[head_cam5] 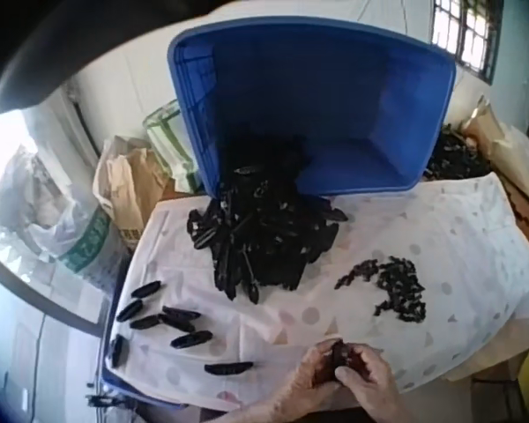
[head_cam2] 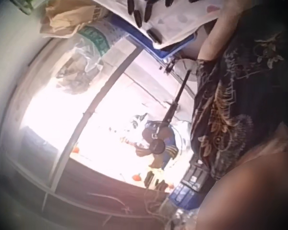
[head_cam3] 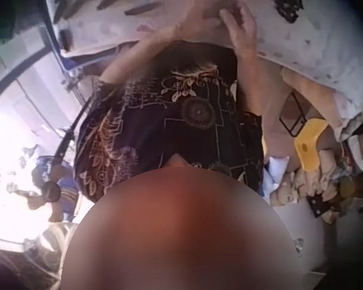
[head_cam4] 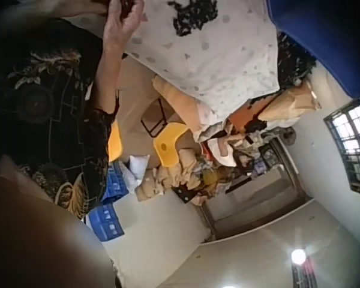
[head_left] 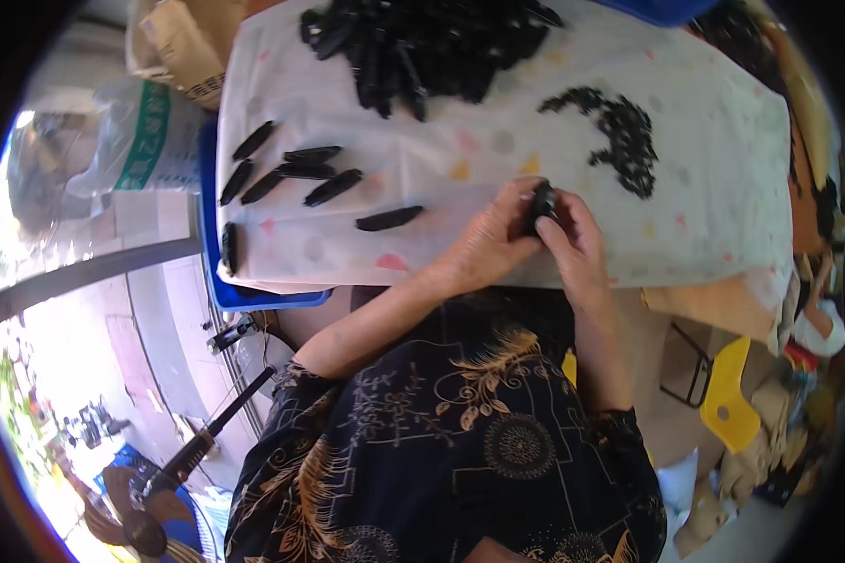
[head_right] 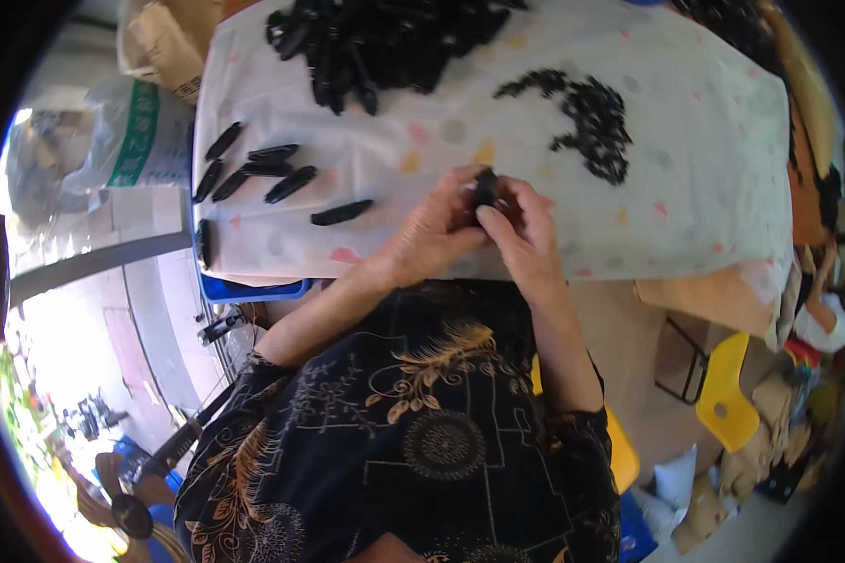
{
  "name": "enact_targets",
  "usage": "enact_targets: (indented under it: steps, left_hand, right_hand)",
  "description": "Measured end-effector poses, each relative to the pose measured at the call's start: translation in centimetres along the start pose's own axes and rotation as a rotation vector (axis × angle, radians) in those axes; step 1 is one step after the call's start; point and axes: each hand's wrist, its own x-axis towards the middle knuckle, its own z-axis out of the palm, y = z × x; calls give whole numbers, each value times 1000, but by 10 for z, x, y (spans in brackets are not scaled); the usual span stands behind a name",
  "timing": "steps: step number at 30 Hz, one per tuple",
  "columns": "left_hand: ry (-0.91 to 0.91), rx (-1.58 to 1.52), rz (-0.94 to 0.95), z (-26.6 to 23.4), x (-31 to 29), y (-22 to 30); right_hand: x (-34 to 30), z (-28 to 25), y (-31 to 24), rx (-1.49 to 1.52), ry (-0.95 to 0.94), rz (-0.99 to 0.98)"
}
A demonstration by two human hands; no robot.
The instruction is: Manually assembling small black plastic clips at a factory workbench.
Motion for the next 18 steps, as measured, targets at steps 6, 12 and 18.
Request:
enact_targets:
  steps: [6, 12, 18]
  left_hand:
    - [5, -3, -4, -15, -6, 12]
    - [58, 183, -19, -33, -16, 34]
    - [61, 846, 88, -97, -31, 80]
  right_hand:
    - [11, 11, 5, -24, -92, 11]
    - [21, 38, 8, 39, -135, -24]
    - [33, 43, 8, -279, -139, -107]
